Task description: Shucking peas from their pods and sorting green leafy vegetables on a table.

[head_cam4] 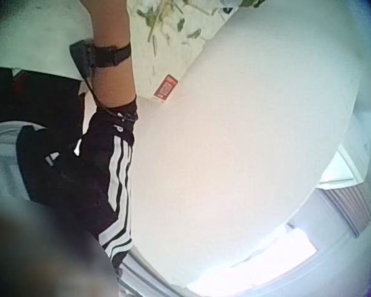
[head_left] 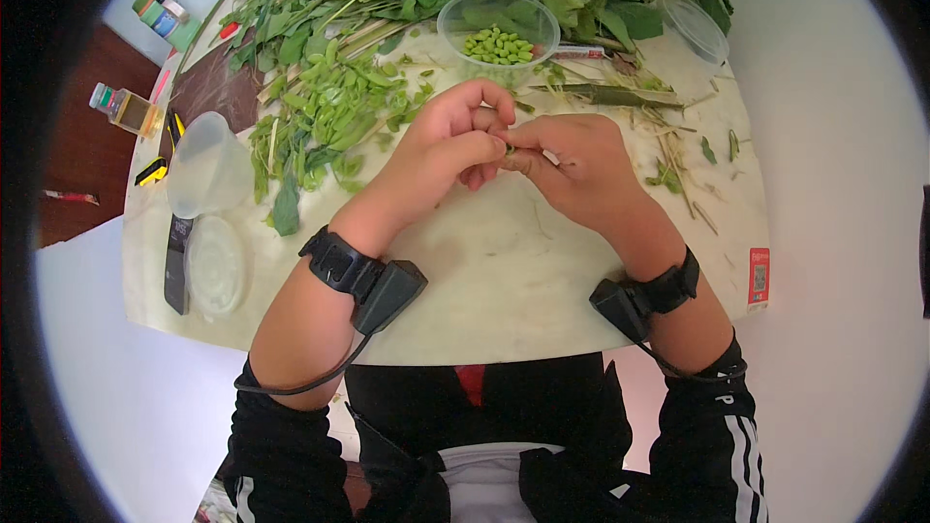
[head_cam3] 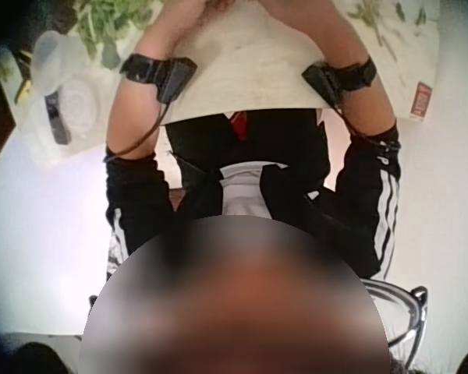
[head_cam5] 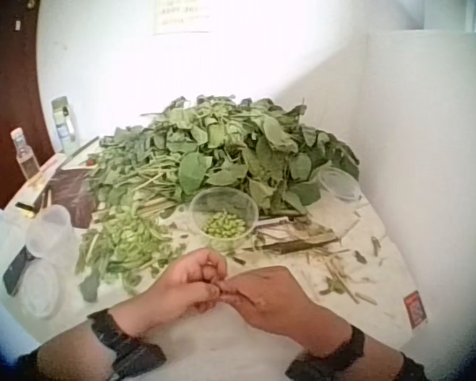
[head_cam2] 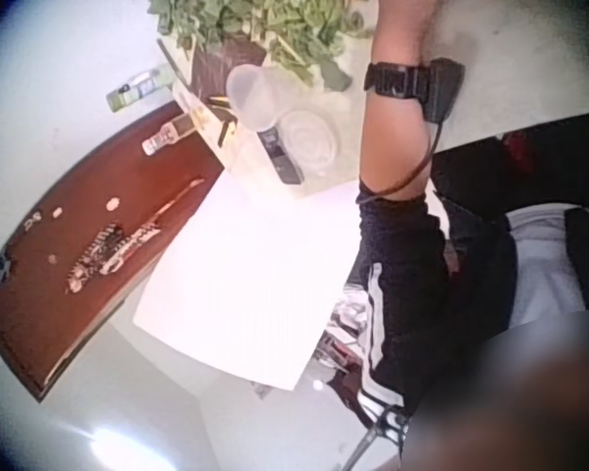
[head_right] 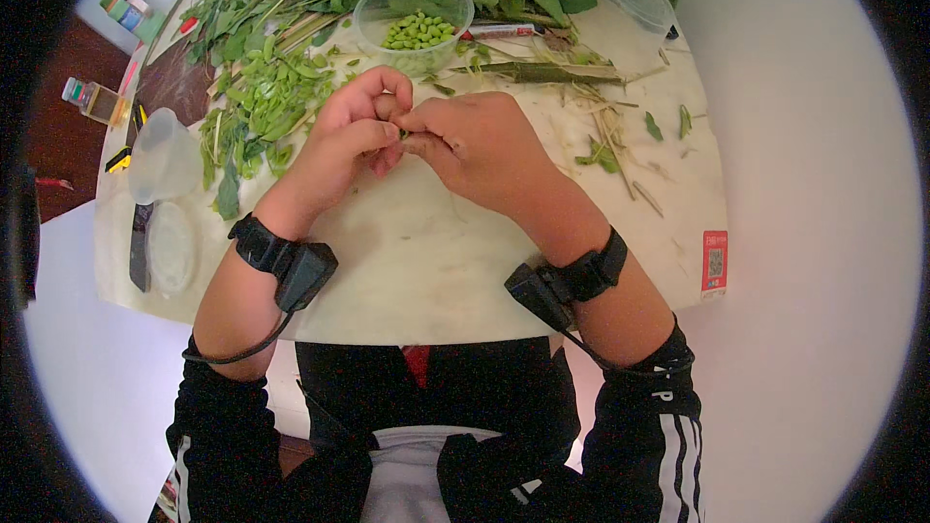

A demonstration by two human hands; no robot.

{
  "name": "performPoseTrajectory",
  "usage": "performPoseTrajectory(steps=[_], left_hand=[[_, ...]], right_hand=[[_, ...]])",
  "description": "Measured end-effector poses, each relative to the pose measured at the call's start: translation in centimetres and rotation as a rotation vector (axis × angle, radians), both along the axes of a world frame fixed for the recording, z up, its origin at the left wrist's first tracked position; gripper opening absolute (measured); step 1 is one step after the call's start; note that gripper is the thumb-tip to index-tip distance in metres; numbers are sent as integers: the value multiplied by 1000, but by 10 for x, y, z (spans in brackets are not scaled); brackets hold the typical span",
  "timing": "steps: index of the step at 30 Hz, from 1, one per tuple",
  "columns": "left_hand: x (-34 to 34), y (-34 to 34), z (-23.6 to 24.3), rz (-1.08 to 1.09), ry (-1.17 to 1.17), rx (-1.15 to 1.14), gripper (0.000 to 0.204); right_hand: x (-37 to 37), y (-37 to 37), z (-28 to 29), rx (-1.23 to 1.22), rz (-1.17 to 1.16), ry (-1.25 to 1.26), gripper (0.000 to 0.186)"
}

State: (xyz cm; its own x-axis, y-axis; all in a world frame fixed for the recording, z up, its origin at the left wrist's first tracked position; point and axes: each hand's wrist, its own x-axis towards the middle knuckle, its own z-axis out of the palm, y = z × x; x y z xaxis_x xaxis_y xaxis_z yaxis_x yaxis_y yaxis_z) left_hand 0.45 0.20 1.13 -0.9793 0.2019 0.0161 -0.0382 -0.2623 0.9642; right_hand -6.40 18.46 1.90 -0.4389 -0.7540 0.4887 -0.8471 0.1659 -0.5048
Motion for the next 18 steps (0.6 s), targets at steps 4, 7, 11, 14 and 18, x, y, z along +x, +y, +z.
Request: performPoseTrajectory(steps=[4, 7, 11, 14, 18], left_hand=[[1, 1, 1, 70, -6, 21, 18], [0, 2, -1, 100, 6, 23, 18], [0, 6, 0, 140, 36, 12, 19], [-1, 5, -2, 135, 37, -5, 19], [0, 6, 0, 163, 8, -37, 19]], right_hand=[[-1, -3, -3, -83, 4, -144, 19], [-2, -2, -6, -86, 13, -226, 20], [-4, -2, -5, -102, 24, -250, 19], [-6, -1, -7, -110, 57, -254, 16], [-4, -4, -10, -114, 97, -412, 15]])
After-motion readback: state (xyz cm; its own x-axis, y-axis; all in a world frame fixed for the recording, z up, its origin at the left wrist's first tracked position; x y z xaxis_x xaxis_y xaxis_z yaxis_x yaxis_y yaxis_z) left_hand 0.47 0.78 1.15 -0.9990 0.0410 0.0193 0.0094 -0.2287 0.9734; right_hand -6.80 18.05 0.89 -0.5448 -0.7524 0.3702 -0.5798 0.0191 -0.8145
